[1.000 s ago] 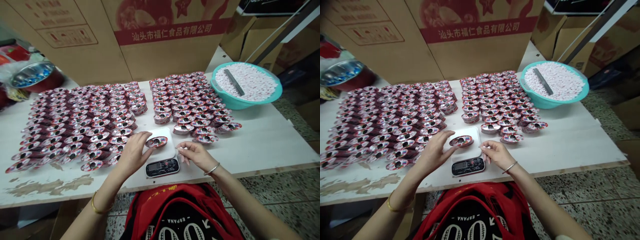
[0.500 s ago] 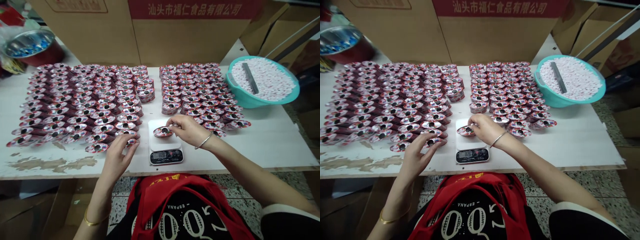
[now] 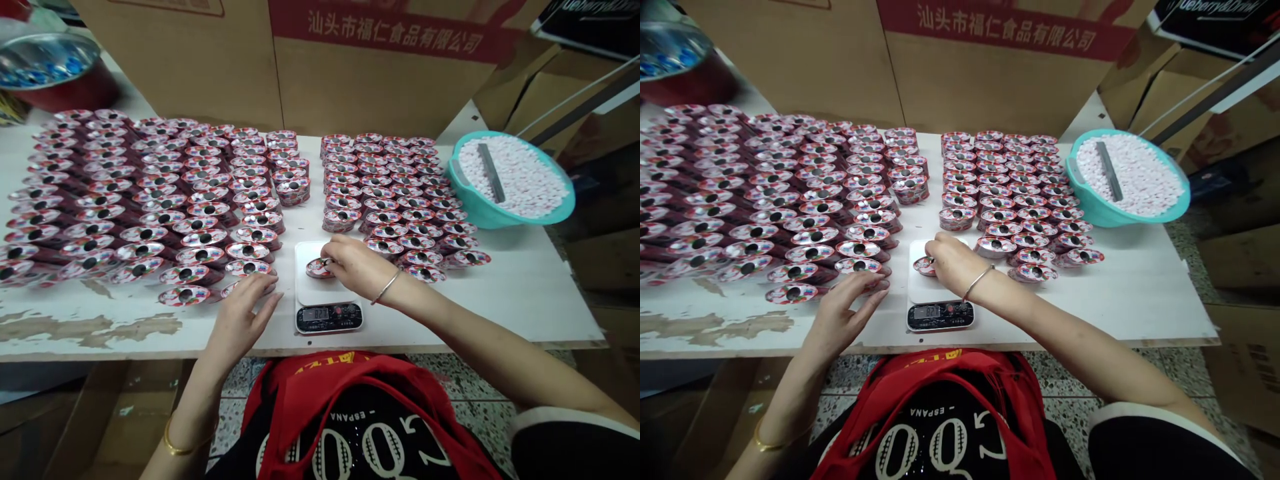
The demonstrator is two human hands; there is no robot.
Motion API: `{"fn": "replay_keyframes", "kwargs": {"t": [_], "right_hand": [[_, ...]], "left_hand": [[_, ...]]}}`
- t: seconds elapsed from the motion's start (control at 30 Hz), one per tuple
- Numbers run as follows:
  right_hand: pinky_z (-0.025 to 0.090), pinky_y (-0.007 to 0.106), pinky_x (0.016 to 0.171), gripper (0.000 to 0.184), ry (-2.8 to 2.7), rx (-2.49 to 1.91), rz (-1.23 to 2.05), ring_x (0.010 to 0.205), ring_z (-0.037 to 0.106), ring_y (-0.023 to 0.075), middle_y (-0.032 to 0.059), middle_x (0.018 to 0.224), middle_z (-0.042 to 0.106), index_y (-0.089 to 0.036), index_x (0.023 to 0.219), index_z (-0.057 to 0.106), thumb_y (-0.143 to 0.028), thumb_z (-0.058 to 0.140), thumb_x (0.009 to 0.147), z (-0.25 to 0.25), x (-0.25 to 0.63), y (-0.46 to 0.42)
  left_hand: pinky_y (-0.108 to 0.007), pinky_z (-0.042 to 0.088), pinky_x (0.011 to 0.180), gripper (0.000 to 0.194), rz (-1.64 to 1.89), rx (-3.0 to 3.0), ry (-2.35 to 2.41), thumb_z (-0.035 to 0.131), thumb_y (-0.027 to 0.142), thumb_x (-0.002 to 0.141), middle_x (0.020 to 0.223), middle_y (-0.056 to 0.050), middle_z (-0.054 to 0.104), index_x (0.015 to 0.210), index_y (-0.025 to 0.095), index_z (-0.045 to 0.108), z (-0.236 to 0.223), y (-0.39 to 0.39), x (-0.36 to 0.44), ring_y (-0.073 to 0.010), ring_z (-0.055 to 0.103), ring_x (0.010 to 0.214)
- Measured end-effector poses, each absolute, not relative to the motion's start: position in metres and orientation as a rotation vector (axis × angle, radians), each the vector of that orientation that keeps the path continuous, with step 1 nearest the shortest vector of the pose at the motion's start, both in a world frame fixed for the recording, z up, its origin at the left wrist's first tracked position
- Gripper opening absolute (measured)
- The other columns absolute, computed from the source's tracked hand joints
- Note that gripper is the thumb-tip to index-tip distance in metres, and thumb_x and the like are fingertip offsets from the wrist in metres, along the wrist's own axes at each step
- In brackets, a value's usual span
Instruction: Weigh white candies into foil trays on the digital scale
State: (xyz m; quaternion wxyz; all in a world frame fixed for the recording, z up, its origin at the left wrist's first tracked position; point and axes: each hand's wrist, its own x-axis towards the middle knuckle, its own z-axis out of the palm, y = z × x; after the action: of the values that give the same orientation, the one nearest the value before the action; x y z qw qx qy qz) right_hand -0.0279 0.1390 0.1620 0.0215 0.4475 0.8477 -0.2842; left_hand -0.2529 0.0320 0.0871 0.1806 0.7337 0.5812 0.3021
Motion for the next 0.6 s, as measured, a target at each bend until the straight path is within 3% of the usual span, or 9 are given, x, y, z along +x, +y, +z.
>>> {"fn": "replay_keyframes", "kwargs": {"t": [0.4, 0.5, 0.6], "right_hand": [[0.044, 0.027, 0.076, 0.013, 2.976, 1.495, -0.795, 0.087, 0.059, 0.0154, 0.0097, 0.100, 0.065, -0.011, 0.097, 0.068, -0.013, 0.061, 0.087, 0.180, 0.002, 0.151], [0.045, 0.027, 0.073, 0.017, 3.078, 1.975, -0.430, 0.082, 0.061, 0.0149, 0.0110, 0.094, 0.069, -0.010, 0.096, 0.072, -0.022, 0.064, 0.086, 0.194, 0.071, 0.187], [0.042, 0.029, 0.063, 0.030, 2.583, 2.623, 0.206, 0.074, 0.063, 0.0142, 0.0169, 0.097, 0.072, -0.007, 0.110, 0.072, -0.016, 0.065, 0.082, 0.191, 0.171, 0.241]], "left_hand": [[-0.034, 0.050, 0.091, 0.020, 0.880, 2.059, 1.628, 0.056, 0.028, 0.091, 0.108, -0.006, 0.066, 0.110, 0.021, 0.059, 0.091, 0.031, -0.250, -0.0182, 0.062, 0.103], [-0.035, 0.050, 0.094, 0.022, 0.866, 2.031, 1.649, 0.057, 0.029, 0.091, 0.108, -0.006, 0.067, 0.112, 0.021, 0.059, 0.093, 0.029, -0.251, -0.0185, 0.062, 0.104], [-0.036, 0.050, 0.094, 0.021, 0.836, 2.010, 1.664, 0.056, 0.029, 0.092, 0.106, -0.006, 0.067, 0.111, 0.021, 0.059, 0.095, 0.029, -0.251, -0.0184, 0.063, 0.102]]}}
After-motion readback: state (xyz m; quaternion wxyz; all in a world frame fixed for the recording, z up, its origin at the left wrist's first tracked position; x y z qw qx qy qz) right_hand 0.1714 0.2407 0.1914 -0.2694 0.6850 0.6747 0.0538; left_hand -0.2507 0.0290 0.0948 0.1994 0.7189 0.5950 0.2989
